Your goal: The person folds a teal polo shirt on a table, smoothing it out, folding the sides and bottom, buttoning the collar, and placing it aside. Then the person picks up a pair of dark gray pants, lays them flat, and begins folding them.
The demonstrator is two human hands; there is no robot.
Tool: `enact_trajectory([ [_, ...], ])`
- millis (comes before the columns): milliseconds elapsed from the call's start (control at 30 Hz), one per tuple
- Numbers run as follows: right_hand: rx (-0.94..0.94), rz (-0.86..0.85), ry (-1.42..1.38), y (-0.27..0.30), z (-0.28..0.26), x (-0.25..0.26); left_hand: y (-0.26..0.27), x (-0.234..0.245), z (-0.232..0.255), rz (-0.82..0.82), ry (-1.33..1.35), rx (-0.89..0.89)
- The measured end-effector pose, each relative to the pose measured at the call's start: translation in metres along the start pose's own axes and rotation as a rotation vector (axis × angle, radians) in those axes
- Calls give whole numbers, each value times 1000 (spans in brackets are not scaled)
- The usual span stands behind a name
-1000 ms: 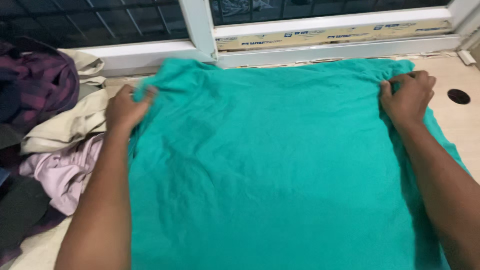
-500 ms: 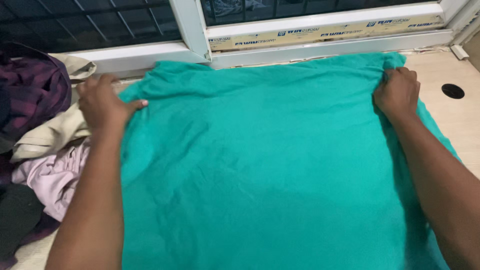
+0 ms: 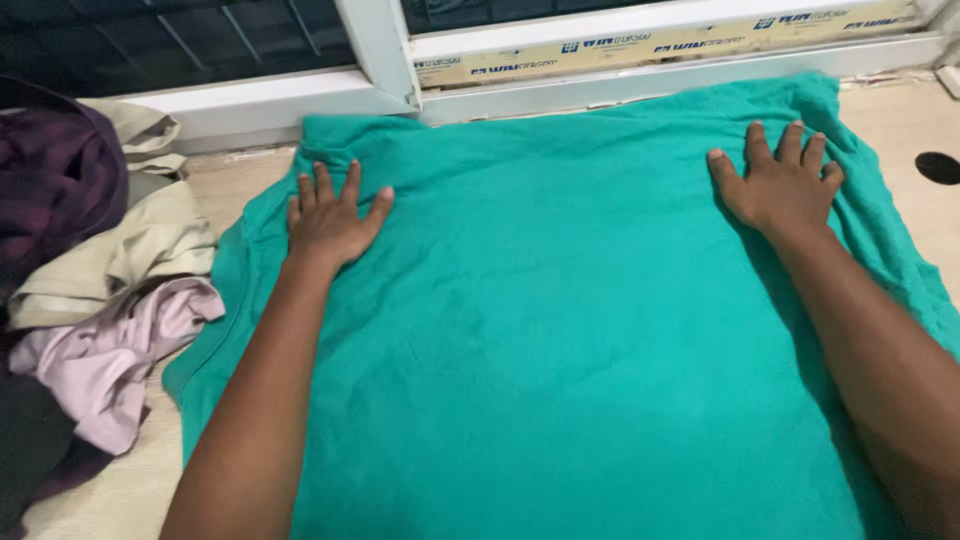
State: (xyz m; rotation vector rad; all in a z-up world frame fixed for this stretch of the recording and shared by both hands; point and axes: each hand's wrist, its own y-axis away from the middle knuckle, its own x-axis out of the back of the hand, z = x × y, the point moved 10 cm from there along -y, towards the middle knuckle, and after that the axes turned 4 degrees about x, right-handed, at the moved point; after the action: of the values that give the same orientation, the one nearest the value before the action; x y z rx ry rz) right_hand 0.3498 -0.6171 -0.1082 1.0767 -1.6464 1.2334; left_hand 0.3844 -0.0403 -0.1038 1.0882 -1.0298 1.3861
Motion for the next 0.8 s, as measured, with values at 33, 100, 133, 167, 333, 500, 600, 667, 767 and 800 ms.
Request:
enact_trajectory([
  [33,6,-3,-7,-3,4,-2,-1,1,-2,14,-14,31],
  [100,27,-12,-14,-10,8,-7,-3,4,-5,42,-38,93],
  [133,41,-17,-14,-15,10,-8,-4,5,-3,52,-36,95],
  [167,58,-16,-19,-23,8,-9,-9,9,-2,71,-35,96],
  [333,116,81,-38,-36,0,-4,-13,35,7,343,29,0],
  [500,243,480,62,-1,-21,44,52,85,31,952,33,-321],
  [600,366,578,117,21,-44,70,89,99,55,981,34,-497],
  [667,471,546,67,37,-67,79,110,104,61,904,50,-516],
  [767,565,390,-145,65,-94,83,150,110,52,734,122,-572],
  [800,548,282,-207,80,-95,81,165,109,47,665,156,-600],
])
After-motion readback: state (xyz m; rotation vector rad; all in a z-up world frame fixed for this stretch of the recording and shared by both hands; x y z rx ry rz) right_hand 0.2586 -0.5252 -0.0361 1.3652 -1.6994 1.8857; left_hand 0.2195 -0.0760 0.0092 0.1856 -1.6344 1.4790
